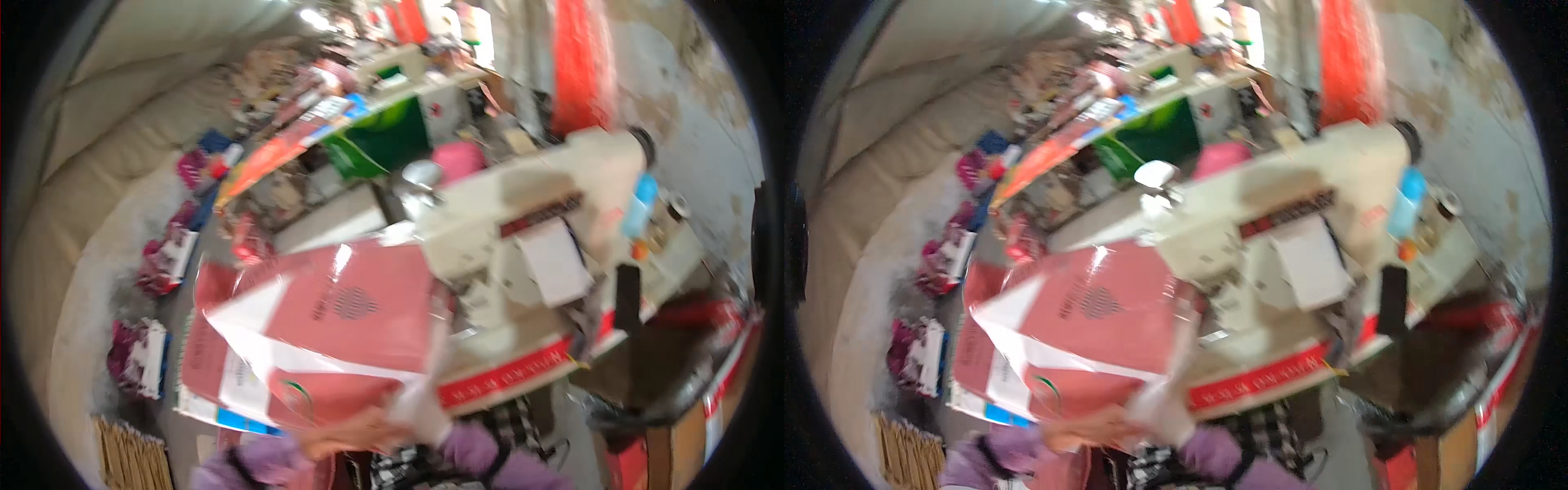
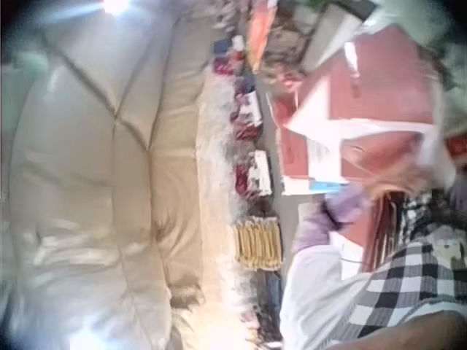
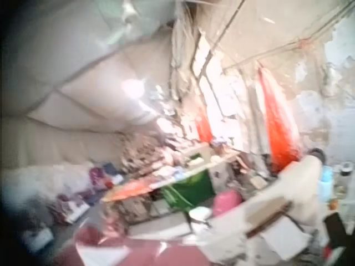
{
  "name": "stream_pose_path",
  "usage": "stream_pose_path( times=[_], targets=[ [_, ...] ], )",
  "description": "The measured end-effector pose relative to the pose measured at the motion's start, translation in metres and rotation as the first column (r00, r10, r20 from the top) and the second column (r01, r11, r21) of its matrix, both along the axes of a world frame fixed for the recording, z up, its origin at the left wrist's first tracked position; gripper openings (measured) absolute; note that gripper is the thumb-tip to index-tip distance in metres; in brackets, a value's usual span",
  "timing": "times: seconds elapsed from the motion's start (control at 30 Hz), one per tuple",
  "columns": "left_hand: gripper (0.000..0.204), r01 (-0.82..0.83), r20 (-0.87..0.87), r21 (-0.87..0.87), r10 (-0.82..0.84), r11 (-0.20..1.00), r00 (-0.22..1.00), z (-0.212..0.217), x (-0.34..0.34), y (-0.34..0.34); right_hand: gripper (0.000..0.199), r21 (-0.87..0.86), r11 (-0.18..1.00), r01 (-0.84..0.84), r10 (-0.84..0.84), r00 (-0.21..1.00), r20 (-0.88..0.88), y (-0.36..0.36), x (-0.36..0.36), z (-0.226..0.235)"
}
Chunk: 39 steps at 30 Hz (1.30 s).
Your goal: Manually aligning, folding, and feeding large printed plastic product sacks into an industrial sealing or stitching machine.
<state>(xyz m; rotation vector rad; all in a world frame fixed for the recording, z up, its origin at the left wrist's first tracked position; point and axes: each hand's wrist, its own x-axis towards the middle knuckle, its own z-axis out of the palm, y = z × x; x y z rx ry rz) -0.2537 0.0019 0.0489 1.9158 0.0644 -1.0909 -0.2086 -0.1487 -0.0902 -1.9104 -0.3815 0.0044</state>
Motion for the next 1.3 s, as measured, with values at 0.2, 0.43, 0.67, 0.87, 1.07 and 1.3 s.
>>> stream_pose_path(
  times=[0.2, 0.43, 0.67, 0.87, 1.07, 1.3],
  targets=[
    [0.034, -0.370, -0.143, -0.329, 0.341, 0.869, 0.929, 0.003, -0.011, -0.063, 0.028, 0.792, 0.360, 0.492, 0.582, 0.545, -0.604, -0.077, -0.004, 0.038],
    [0.027, 0.446, 0.781, 0.506, -0.611, 0.738, 0.125, 0.025, 0.057, -0.129, 0.049, -0.316, 0.946, -0.071, 0.136, 0.972, 0.192, -0.082, -0.058, -0.017],
    [0.016, 0.606, 0.113, 0.766, -0.973, 0.215, 0.202, 0.052, -0.004, -0.120, 0.060, 0.220, 0.973, 0.072, 0.014, 0.930, -0.368, -0.093, -0.046, 0.053],
    [0.027, 0.858, 0.370, 0.496, -0.926, 0.132, -0.071, 0.053, 0.048, -0.128, 0.064, -0.189, 0.982, 0.009, -0.081, 0.924, -0.375, -0.107, -0.061, 0.065],
    [0.018, 0.132, 0.124, 0.989, -0.873, 0.069, -0.472, 0.098, 0.153, -0.065, 0.053, -0.272, 0.953, 0.137, -0.162, 0.984, -0.072, -0.096, -0.002, 0.049],
    [0.027, 0.644, 0.168, 0.689, -0.938, 0.332, 0.304, 0.030, 0.001, -0.168, 0.024, -0.172, 0.946, -0.276, 0.325, 0.793, 0.515, -0.110, 0.060, -0.024]
  ],
)
